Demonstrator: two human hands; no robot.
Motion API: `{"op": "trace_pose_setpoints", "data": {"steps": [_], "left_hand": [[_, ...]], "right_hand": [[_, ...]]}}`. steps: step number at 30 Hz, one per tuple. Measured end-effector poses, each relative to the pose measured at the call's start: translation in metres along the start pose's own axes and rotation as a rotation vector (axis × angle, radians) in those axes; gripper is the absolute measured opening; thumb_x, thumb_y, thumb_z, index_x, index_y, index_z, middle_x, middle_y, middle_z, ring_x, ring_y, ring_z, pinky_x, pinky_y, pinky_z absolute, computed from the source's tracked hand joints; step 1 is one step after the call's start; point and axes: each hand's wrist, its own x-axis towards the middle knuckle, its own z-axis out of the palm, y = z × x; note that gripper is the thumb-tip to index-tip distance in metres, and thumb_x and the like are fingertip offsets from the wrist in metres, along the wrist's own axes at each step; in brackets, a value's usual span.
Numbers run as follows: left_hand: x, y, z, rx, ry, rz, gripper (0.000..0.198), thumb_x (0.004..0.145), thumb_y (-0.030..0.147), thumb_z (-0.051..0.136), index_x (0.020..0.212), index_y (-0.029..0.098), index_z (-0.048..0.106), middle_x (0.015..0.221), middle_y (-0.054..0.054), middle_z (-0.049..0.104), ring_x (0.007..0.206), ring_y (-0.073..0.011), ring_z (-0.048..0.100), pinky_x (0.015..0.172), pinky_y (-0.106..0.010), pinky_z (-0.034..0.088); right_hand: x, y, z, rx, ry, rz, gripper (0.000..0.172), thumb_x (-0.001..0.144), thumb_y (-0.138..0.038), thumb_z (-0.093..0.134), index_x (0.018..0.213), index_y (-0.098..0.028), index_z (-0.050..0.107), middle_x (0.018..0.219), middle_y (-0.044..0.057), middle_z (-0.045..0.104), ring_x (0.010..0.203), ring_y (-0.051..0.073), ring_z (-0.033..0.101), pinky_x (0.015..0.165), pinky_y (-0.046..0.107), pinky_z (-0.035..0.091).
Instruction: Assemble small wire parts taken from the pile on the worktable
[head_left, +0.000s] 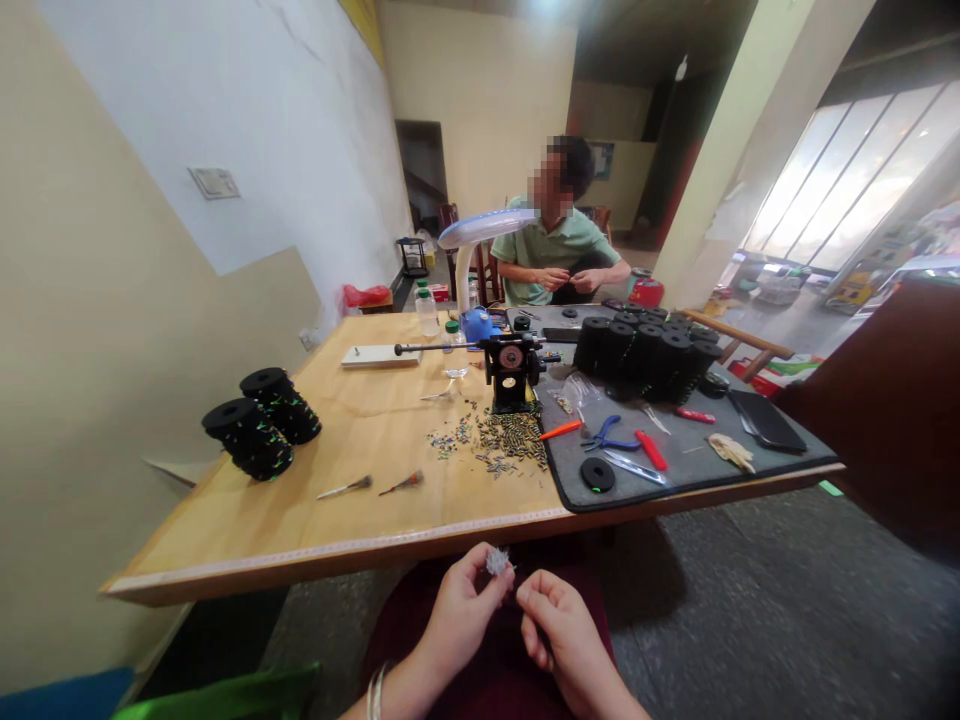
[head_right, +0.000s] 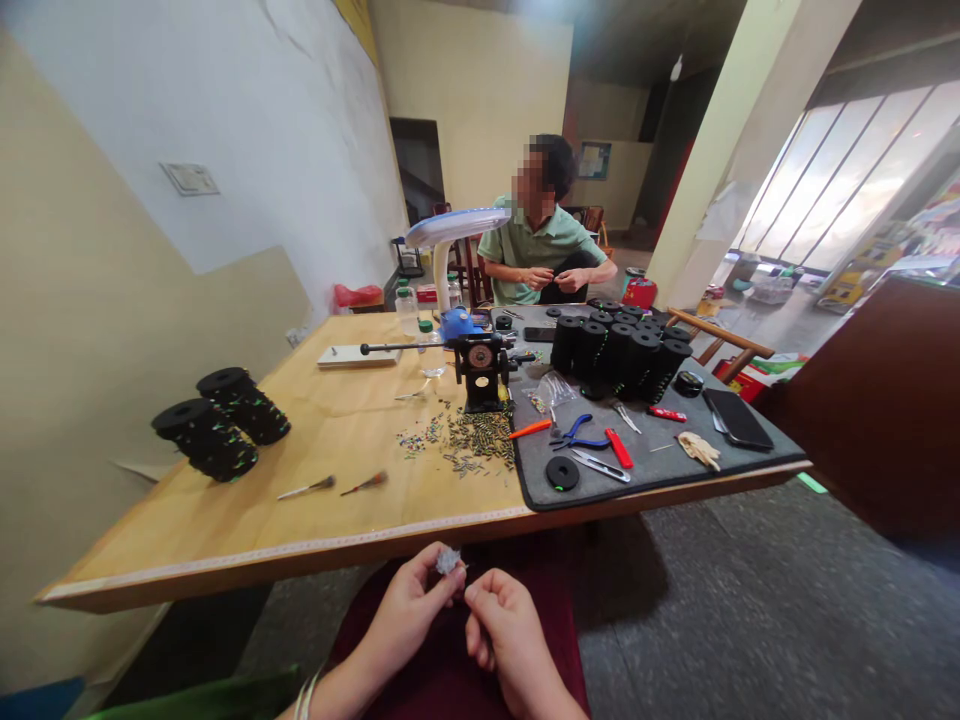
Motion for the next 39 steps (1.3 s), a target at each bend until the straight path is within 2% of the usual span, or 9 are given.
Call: {"op": "trace_pose_setpoints", "data": {"steps": [11,17,24,28,34,39], "left_hand": [[0.0,0.002,0.0,-0.001,0.006,-0.006,0.027,0.073,0.04,0.068,0.066,0.017,0.056,0.061,0.002,0.052,0.058,-0.0125,0.046,0.056,-0.021,0.04],[-0.002,0.005,-0.001,0.106,0.036,0.057,0.022,0.075,0.034,0.066,0.065,0.017,0.057,0.062,0.001,0.053,0.062,-0.0144,0.047,0.061,-0.023,0.039],[-0.007,0.011,0.001,0.18,0.018,0.091,0.02,0.075,0.032,0.065,0.061,0.017,0.059,0.059,0.0,0.055,0.061,-0.0148,0.047,0.059,-0.022,0.037],[-0.006,0.012,0.002,0.199,-0.005,0.083,0.021,0.075,0.031,0.064,0.06,0.017,0.059,0.057,0.001,0.054,0.059,-0.0142,0.046,0.057,-0.022,0.036],[-0.005,0.008,0.0,0.234,-0.028,0.06,0.017,0.076,0.027,0.062,0.063,0.017,0.058,0.06,0.001,0.055,0.061,-0.0139,0.047,0.059,-0.022,0.037],[-0.006,0.004,0.0,0.171,-0.075,-0.042,0.014,0.079,0.027,0.057,0.068,0.017,0.056,0.057,0.003,0.052,0.05,-0.0116,0.045,0.049,-0.021,0.035]], "right_hand": [[0.001,0.001,0.0,0.006,-0.005,-0.008,0.039,0.068,-0.052,0.066,0.068,-0.018,0.049,0.036,-0.009,0.048,0.029,0.002,0.026,0.032,0.014,0.012],[0.004,0.003,-0.003,0.026,0.01,-0.039,0.041,0.068,-0.055,0.067,0.069,-0.018,0.048,0.037,-0.009,0.048,0.029,0.002,0.028,0.033,0.014,0.015],[0.006,0.0,-0.001,-0.008,0.039,-0.081,0.043,0.068,-0.058,0.066,0.073,-0.018,0.049,0.039,-0.009,0.049,0.03,0.003,0.03,0.032,0.015,0.016],[0.008,0.001,-0.003,-0.04,0.053,-0.097,0.043,0.069,-0.058,0.065,0.076,-0.018,0.05,0.039,-0.009,0.049,0.03,0.003,0.03,0.032,0.014,0.016],[0.01,0.004,-0.008,-0.03,0.106,-0.121,0.042,0.071,-0.058,0.064,0.071,-0.019,0.048,0.04,-0.009,0.049,0.031,0.003,0.029,0.033,0.014,0.014],[0.01,0.002,-0.01,-0.01,0.114,-0.17,0.042,0.071,-0.058,0.064,0.069,-0.019,0.048,0.039,-0.01,0.045,0.033,0.003,0.026,0.035,0.016,0.015]]}}
